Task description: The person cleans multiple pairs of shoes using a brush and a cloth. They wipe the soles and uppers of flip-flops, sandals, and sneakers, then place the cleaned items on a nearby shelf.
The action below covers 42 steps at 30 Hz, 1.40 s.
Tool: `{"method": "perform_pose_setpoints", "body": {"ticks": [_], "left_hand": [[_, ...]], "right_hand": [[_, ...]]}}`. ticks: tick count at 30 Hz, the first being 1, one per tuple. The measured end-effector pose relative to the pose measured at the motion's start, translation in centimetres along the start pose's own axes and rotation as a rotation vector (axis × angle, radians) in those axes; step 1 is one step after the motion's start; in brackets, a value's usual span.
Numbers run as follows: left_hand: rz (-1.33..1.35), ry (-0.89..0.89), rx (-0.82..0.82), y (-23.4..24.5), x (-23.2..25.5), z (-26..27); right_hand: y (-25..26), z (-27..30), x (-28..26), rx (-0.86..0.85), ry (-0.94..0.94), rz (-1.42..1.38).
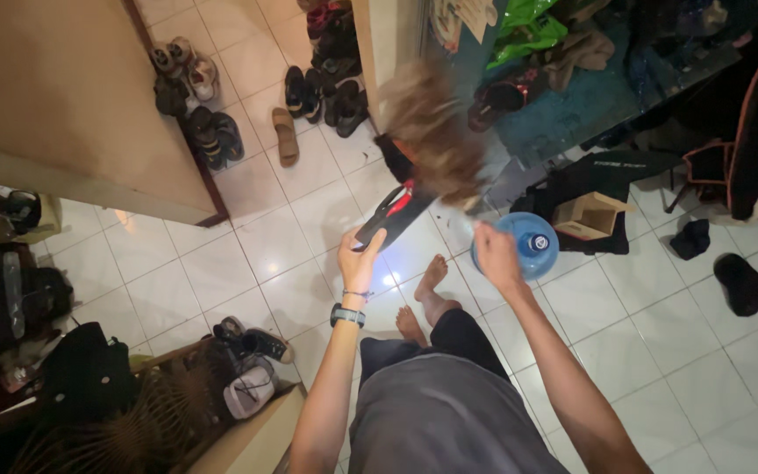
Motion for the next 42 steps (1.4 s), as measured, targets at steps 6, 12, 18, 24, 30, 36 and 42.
{"method": "perform_pose_setpoints", "body": {"ticks": [6,12,18,24,30,36,42], "left_hand": [[0.655,0.366,-0.146,-1.4,-5.2,-1.3],[0.435,0.383,-0.112,-1.6,-4.2,-0.8],[0.45,0.409,-0.164,-2.1,-4.1,-0.2],[0.8,0.647,-0.274,-2.5,-4.5,0.8],[0.888,0.979,-0.395,-3.7,-4.1,1.4],[0.84,0.937,-0.608,-3.9,-2.3,2.6],[0.399,0.396,-0.48,-4.7,2.8,4.4]], "right_hand": [[-0.8,2.0,-1.9,-0.106,0.233,0.135],[0.4,0.4,-0.6,0.08,0.065,-0.024],[-1.6,-0.6,3.2,-0.025,0.165,0.272],[-2.0,-2.0,7.3,0.214,-0.092,-0.135],[-2.1,-1.0,0.9,-0.097,-0.383,-1.107],[0.7,-3.1,-0.9,-0.133,-0.425,-1.465],[-0.2,-3.2,-0.8,0.04,-0.508,-1.185]]}}
Point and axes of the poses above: each hand's wrist, its own z-axis away from the middle knuckle, its own y-axis out of the back of the hand, x = y × z, the point moved 2 cm from there along -z, towards the middle knuckle, and after that the axes turned 15 degrees about z, right-handed, at the moved point
